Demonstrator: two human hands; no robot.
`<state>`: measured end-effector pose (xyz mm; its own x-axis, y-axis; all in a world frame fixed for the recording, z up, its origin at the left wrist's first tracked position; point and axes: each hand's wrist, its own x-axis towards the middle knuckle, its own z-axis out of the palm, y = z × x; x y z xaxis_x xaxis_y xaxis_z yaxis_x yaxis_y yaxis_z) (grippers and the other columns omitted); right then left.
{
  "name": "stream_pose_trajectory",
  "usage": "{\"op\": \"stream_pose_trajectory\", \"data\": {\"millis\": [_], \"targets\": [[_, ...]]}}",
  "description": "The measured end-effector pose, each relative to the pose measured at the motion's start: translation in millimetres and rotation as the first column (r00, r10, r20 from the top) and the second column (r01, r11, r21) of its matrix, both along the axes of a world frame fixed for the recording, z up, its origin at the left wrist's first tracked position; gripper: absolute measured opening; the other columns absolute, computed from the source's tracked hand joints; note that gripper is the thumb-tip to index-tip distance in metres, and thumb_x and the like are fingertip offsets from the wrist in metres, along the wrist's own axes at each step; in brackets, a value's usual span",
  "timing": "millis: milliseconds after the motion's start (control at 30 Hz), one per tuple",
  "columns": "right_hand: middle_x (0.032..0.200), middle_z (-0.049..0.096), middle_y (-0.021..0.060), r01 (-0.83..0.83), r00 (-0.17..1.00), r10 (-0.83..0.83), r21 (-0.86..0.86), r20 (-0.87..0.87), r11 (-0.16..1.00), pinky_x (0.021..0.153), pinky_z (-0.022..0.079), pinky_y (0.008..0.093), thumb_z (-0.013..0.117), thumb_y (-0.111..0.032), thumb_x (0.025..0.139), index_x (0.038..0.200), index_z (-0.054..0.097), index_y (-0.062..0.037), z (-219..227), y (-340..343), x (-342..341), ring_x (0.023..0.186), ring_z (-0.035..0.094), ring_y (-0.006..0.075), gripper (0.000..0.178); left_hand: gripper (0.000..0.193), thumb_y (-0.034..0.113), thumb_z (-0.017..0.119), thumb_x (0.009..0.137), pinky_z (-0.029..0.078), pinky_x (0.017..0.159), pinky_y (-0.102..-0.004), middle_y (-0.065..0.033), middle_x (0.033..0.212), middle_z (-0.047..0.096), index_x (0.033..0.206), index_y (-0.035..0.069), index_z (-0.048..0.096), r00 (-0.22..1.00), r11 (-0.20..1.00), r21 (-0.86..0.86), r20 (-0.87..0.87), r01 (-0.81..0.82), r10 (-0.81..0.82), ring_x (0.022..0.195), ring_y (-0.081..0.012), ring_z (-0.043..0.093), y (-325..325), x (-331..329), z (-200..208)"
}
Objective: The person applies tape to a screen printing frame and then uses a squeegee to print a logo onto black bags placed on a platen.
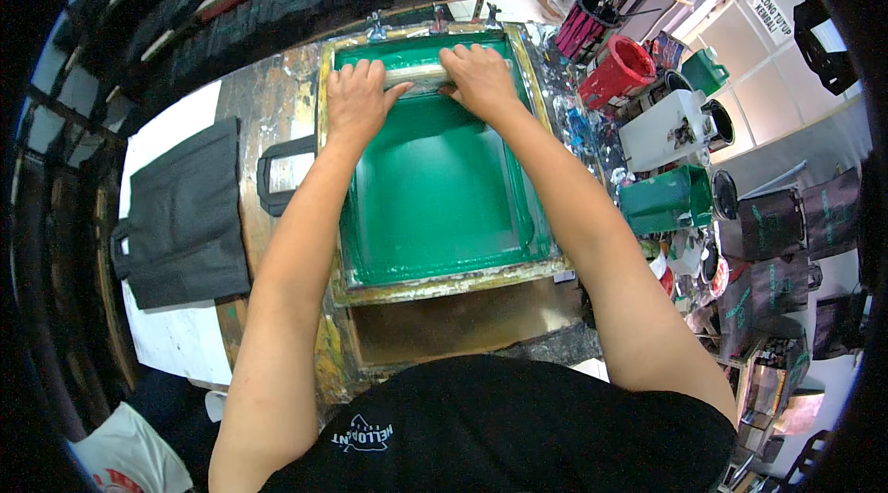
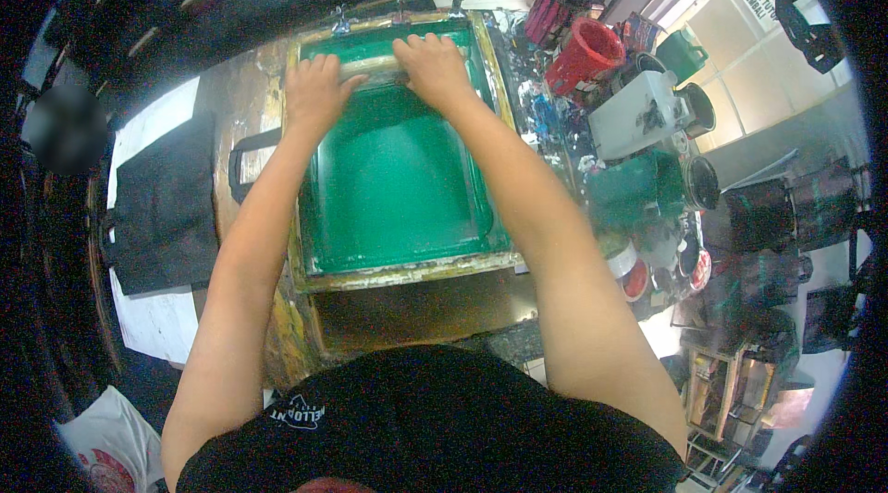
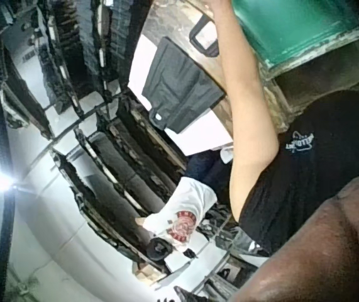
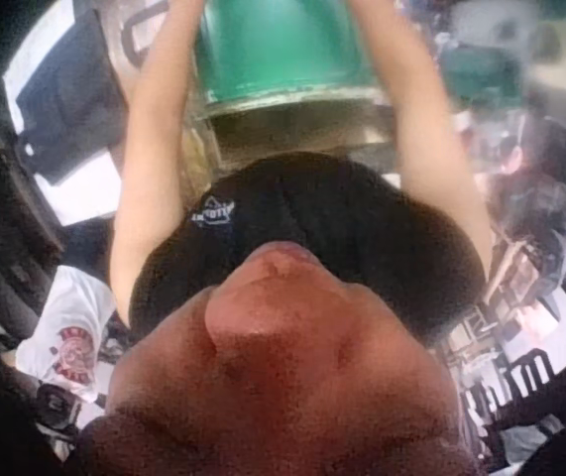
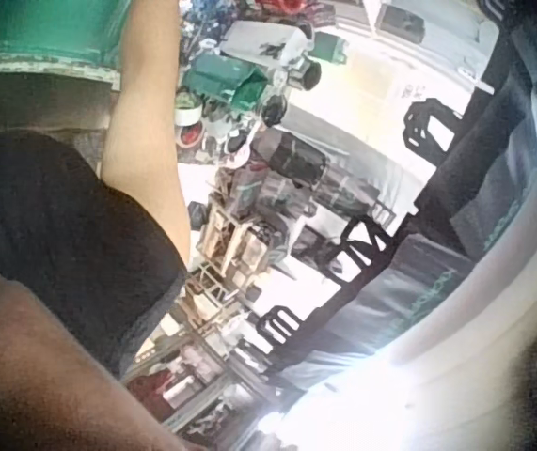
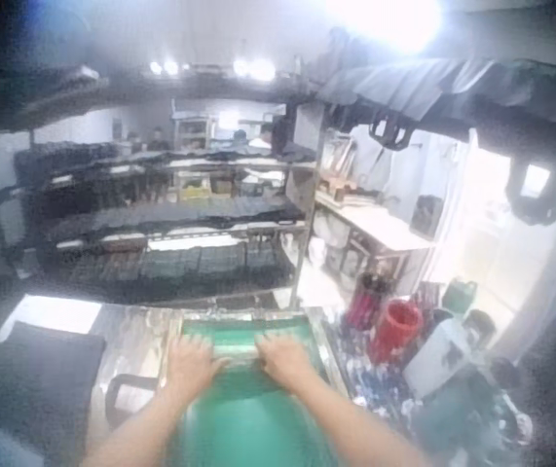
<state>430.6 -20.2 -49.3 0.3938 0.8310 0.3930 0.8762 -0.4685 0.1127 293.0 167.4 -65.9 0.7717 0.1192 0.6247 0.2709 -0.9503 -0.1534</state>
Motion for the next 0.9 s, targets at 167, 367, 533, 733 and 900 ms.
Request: {"op": "stream_pose_trajectory", "data": {"millis": [167,367,533,733,900], "targets": [[0.103,0.067,0.0076,-0.037,0.998,0.037,0.000,-0.047,0.999,0.083,0.051,0.0456,0.086,-0.020,0.072,0.112,0.059,-0.0119,8.6,-39.1,-48.8,0.102,0.066,0.0304,0.049,0.051,0.060,0.068,0.089,0.044,0.077,-0.0434,-0.0088,0.087,0.061,0.088,0.009,0.061,0.997,0.996,-0.092,-0.073,0.002,-0.009,0.085,-0.0284,0.060,-39.3,-53.1,6.6],[0.100,0.063,0.0073,-0.075,0.994,0.076,0.010,-0.082,0.997,0.081,0.048,0.0444,0.083,-0.019,0.072,0.112,0.059,-0.0116,9.2,-95.0,-116.6,0.098,0.063,0.0294,0.047,0.049,0.058,0.073,0.084,0.039,0.071,-0.0407,-0.0056,0.080,0.052,0.082,0.012,0.056,0.997,0.993,-0.099,-0.001,0.071,-0.072,0.074,-0.0250,0.054,-95.7,-127.4,7.9],[0.096,0.061,0.0058,-0.071,0.993,0.075,0.049,-0.089,0.996,0.079,0.046,0.0426,0.074,-0.015,0.078,0.108,0.060,-0.0123,10.5,-137.9,-177.6,0.092,0.061,0.0268,0.034,0.049,0.056,0.075,0.083,0.038,0.068,-0.0406,-0.0058,0.078,0.049,0.080,0.012,0.054,0.995,0.985,-0.143,-0.015,0.093,-0.096,0.072,-0.0256,0.051,-138.8,-185.9,9.0],[0.092,0.058,0.0046,-0.008,0.999,0.007,-0.023,-0.044,1.000,0.076,0.043,0.0408,0.068,-0.012,0.080,0.106,0.060,-0.0133,6.8,-171.1,-226.3,0.088,0.058,0.0256,0.027,0.046,0.054,0.073,0.085,0.037,0.068,-0.0407,-0.0064,0.078,0.047,0.080,0.012,0.053,0.989,0.981,-0.130,0.000,0.146,-0.148,0.071,-0.0256,0.049,-168.0,-231.7,10.7],[0.096,0.059,0.0060,0.004,1.000,-0.004,-0.010,-0.028,1.000,0.082,0.043,0.0434,0.072,-0.015,0.079,0.108,0.062,-0.0129,9.6,-168.3,-225.4,0.096,0.058,0.0264,0.030,0.065,0.056,0.075,0.086,0.044,0.088,-0.0456,-0.0118,0.105,0.059,0.118,0.002,0.063,0.966,0.920,-0.297,0.038,0.254,-0.254,0.098,-0.0318,0.056,-155.3,-245.4,11.3]]}}
